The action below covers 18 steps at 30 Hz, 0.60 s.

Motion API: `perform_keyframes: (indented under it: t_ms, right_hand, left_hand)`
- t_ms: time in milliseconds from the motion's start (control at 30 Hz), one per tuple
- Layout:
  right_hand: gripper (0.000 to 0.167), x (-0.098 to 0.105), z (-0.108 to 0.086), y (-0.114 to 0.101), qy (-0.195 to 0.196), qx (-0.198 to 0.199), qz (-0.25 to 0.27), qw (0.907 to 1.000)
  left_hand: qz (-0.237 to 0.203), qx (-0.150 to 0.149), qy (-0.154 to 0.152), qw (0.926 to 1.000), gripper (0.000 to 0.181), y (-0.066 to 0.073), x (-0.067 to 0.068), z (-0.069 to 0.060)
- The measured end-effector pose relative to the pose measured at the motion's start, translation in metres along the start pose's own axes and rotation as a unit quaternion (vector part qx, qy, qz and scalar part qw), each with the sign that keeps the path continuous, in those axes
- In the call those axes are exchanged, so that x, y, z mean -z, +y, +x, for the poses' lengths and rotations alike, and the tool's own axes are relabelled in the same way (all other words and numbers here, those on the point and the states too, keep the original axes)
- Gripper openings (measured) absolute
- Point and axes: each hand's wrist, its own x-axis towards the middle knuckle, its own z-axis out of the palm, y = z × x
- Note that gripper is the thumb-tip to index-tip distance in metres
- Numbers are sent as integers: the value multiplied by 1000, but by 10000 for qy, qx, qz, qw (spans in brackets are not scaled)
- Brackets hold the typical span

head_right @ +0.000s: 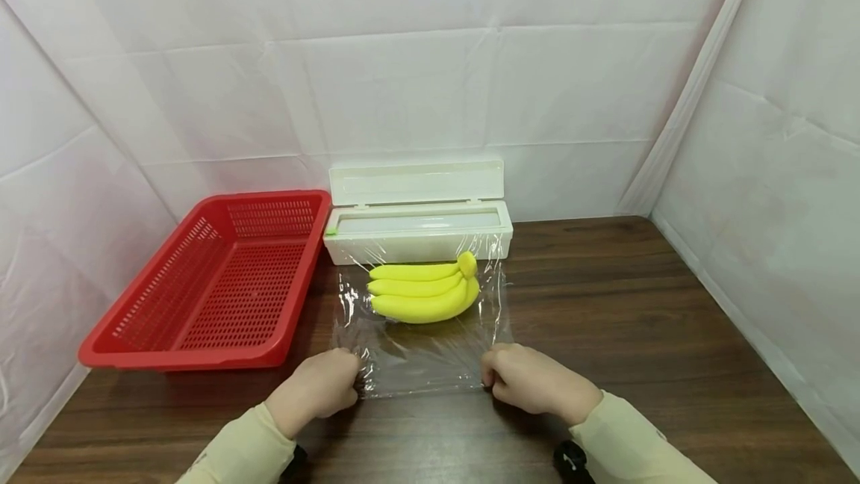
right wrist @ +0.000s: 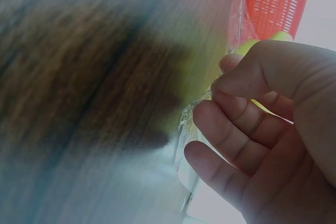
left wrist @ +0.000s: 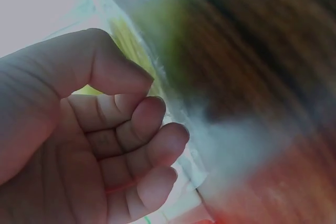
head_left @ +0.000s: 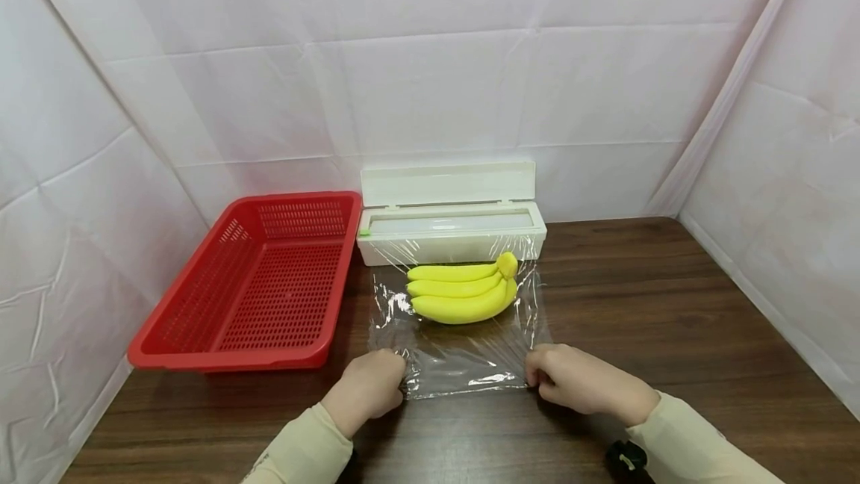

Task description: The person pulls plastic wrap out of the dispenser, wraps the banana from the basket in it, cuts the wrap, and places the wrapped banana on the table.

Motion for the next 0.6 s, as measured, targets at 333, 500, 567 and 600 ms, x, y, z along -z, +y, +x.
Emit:
perform_keyframes:
  t_ms: [333, 500, 567, 600]
  right_hand:
    - [18, 2, 0, 0, 2, 0, -9, 10000]
    - [19, 2, 0, 0, -26, -92, 32, 9999]
    - [19, 2, 0, 0, -32, -85, 65, 9999]
    - [20, 2, -1, 0, -28, -64, 80, 9999]
  left_hand:
    - [-313, 97, -249, 9992, 10, 1, 2, 2]
    - [-232, 165, -161, 9995, 12, 2, 1, 2]
    - [-235, 161, -144, 9995, 14, 2, 0, 1]
    - [-247, 156, -151, 9995, 14, 2, 0, 1]
